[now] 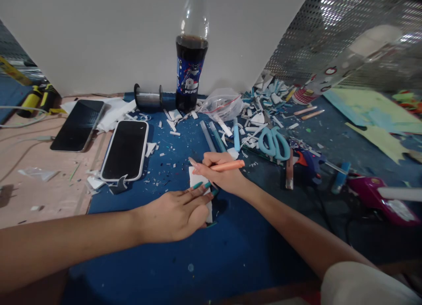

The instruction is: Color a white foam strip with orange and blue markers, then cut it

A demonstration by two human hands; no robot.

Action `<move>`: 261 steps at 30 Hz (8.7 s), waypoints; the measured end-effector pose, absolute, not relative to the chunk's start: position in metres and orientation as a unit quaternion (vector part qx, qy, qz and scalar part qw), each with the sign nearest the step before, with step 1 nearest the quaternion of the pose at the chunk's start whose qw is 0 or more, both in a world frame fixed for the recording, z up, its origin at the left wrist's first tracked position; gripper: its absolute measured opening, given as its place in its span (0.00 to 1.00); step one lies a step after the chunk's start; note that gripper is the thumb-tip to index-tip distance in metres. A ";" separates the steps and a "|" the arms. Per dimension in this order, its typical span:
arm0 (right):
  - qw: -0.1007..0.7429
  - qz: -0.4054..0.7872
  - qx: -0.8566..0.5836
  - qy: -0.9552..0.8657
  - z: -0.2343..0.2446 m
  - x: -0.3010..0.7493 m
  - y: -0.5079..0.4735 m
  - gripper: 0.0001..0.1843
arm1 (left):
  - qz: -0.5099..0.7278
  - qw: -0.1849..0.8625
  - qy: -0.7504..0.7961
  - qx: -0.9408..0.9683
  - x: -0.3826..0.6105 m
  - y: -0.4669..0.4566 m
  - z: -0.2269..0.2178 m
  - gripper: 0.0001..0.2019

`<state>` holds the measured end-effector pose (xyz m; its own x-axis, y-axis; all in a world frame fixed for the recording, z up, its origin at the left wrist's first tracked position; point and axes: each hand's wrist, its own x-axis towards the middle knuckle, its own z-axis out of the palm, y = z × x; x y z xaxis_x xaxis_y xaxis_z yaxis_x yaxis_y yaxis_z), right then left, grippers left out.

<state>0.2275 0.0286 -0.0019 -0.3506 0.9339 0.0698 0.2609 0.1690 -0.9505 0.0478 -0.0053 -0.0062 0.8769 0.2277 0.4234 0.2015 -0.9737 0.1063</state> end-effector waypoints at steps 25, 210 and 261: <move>0.391 0.422 -0.497 -0.650 0.001 0.231 0.027 0.24 | 0.230 0.019 0.105 0.967 0.047 -0.005 -0.006 0.11; 0.347 0.448 -0.451 -0.689 0.009 0.223 0.023 0.23 | 0.249 0.033 0.081 0.965 0.045 -0.007 -0.006 0.11; 0.384 0.465 -0.476 -0.640 0.001 0.231 0.020 0.21 | 0.246 0.023 0.080 0.966 0.045 -0.007 -0.005 0.14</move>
<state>0.2312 0.0203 0.0008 -0.2520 0.9665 0.0497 0.2524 0.1152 -0.9608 0.0448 -0.0067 -0.0053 0.8665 0.1647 0.4713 0.1424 -0.9863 0.0829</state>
